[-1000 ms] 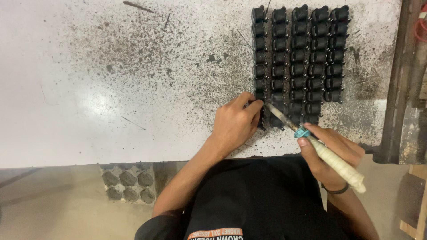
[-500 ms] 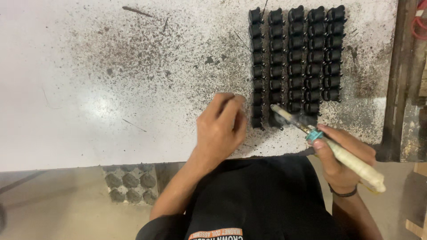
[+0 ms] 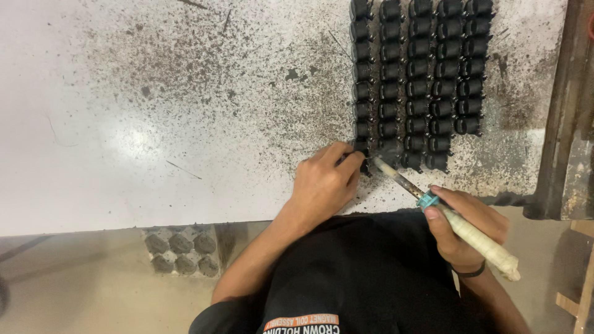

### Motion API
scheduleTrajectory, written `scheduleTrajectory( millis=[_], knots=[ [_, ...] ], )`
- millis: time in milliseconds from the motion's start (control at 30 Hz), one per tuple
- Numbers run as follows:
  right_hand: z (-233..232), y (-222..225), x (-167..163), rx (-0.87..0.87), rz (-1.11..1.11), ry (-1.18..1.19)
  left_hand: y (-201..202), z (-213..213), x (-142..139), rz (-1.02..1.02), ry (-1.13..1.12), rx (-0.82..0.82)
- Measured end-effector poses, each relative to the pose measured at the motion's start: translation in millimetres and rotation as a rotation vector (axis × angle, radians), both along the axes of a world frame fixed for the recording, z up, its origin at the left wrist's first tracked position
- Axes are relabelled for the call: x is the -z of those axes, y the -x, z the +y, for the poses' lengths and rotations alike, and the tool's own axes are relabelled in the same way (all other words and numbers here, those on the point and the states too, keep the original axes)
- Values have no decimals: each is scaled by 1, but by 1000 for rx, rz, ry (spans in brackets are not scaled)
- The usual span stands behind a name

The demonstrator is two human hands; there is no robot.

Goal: The person solders small black components arranged in rows on a workbench, holding each component steady with one hand while applying a heated soldering iron with the other, working through the grid piece by piece and occasionally setting the iron down on the bench between components.

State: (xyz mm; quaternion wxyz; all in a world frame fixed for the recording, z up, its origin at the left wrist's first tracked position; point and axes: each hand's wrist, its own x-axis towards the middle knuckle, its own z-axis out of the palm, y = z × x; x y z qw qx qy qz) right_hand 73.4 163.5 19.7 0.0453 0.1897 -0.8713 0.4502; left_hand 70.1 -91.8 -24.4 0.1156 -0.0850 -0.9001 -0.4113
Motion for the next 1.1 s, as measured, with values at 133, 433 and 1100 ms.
scheduleTrajectory(
  millis=[133,433,1100],
  knots=[
    [-10,3,-21,-86,31,-210,-2,2,0,32,-8,-2],
    [-19,6,-33,-167,100,-238,5,6,-14,13,-68,-49],
    [18,-26,7,-34,4,0,-28,3,2,7,-96,-9]
  ],
)
